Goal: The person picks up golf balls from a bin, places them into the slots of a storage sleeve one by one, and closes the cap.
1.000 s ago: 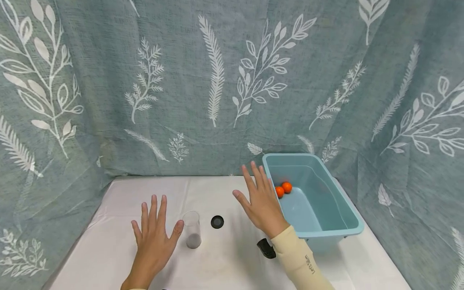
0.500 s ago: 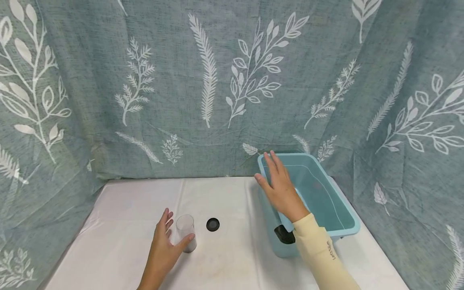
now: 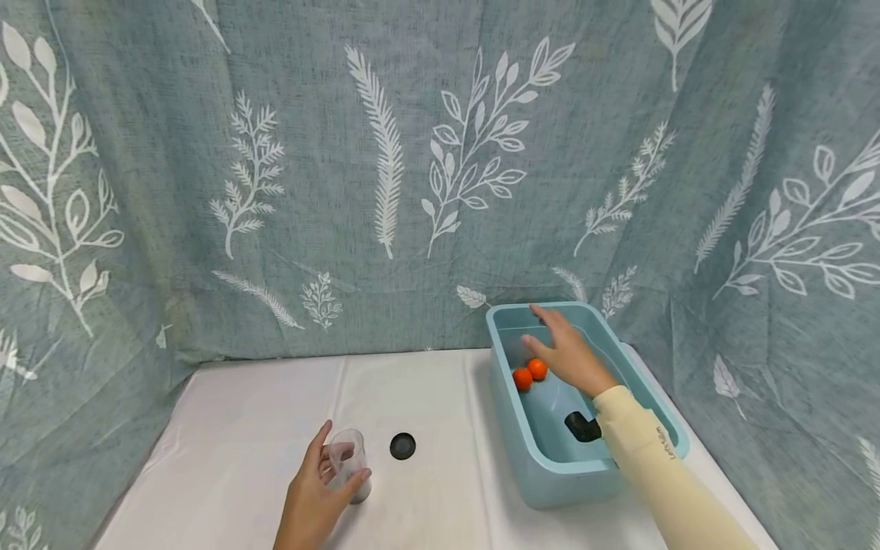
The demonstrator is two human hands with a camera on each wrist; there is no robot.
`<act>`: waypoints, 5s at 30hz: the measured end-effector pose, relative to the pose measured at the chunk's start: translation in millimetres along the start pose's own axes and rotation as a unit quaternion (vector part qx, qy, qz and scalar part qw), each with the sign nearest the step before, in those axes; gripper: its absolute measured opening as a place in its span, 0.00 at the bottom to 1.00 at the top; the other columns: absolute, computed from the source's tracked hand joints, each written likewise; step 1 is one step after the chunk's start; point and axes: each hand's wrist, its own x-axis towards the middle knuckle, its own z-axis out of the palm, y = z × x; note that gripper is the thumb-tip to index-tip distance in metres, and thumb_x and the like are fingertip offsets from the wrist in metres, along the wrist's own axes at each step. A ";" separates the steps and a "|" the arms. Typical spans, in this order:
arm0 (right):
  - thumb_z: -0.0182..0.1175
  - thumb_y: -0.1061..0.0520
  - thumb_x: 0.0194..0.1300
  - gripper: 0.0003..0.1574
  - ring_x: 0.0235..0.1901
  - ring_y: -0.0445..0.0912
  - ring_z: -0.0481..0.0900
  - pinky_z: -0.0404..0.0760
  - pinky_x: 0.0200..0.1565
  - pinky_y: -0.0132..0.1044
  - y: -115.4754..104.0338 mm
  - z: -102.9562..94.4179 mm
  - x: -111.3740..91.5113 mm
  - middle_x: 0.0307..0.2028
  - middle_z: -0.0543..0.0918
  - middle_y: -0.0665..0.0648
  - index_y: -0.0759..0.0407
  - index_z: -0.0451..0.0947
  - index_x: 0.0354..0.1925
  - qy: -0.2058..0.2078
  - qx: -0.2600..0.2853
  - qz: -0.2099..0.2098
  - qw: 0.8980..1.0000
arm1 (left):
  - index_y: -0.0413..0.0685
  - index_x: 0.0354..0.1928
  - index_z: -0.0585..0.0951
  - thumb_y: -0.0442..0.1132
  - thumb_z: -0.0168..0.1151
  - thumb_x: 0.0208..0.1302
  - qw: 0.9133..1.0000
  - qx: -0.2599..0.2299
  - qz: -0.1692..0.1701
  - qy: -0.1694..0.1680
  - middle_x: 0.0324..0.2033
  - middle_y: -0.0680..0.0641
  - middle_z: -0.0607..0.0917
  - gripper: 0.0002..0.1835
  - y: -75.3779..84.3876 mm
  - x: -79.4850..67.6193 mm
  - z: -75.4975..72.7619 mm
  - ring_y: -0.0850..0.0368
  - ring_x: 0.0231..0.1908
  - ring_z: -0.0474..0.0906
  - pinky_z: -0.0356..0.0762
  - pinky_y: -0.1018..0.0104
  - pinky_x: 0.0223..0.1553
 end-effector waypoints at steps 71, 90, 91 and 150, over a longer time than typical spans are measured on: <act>0.56 0.57 0.73 0.11 0.39 0.53 0.82 0.80 0.37 0.54 69.5 79.6 62.7 0.39 0.85 0.57 0.59 0.84 0.44 -0.065 -0.151 0.097 0.982 | 0.38 0.73 0.64 0.38 0.78 0.56 0.993 0.039 0.072 0.088 0.48 0.40 0.84 0.46 -11.4 -0.1 17.7 0.41 0.49 0.83 0.83 0.49 0.50; 0.70 0.59 0.63 0.24 0.43 0.53 0.81 0.87 0.41 0.43 67.4 46.2 41.2 0.45 0.81 0.65 0.69 0.73 0.52 -0.032 0.053 0.121 0.991 | 0.39 0.62 0.70 0.41 0.78 0.57 0.997 -0.006 0.019 0.074 0.53 0.42 0.85 0.35 -7.1 -0.8 20.9 0.44 0.56 0.81 0.74 0.84 0.53; 0.69 0.59 0.63 0.25 0.43 0.53 0.81 0.87 0.42 0.44 66.0 44.5 39.5 0.46 0.81 0.65 0.69 0.72 0.52 -0.034 0.063 0.125 0.990 | 0.39 0.60 0.71 0.40 0.78 0.57 0.997 -0.010 0.012 0.075 0.53 0.41 0.85 0.33 -6.9 -0.8 21.2 0.44 0.56 0.81 0.74 0.84 0.53; 0.69 0.54 0.68 0.26 0.56 0.49 0.79 0.80 0.59 0.40 -130.4 127.5 -18.2 0.54 0.81 0.55 0.49 0.78 0.62 -0.097 0.356 -0.097 0.925 | 0.46 0.59 0.81 0.48 0.80 0.54 0.994 0.031 0.057 0.088 0.50 0.45 0.87 0.31 51.4 -16.3 -9.4 0.48 0.49 0.85 0.84 0.46 0.50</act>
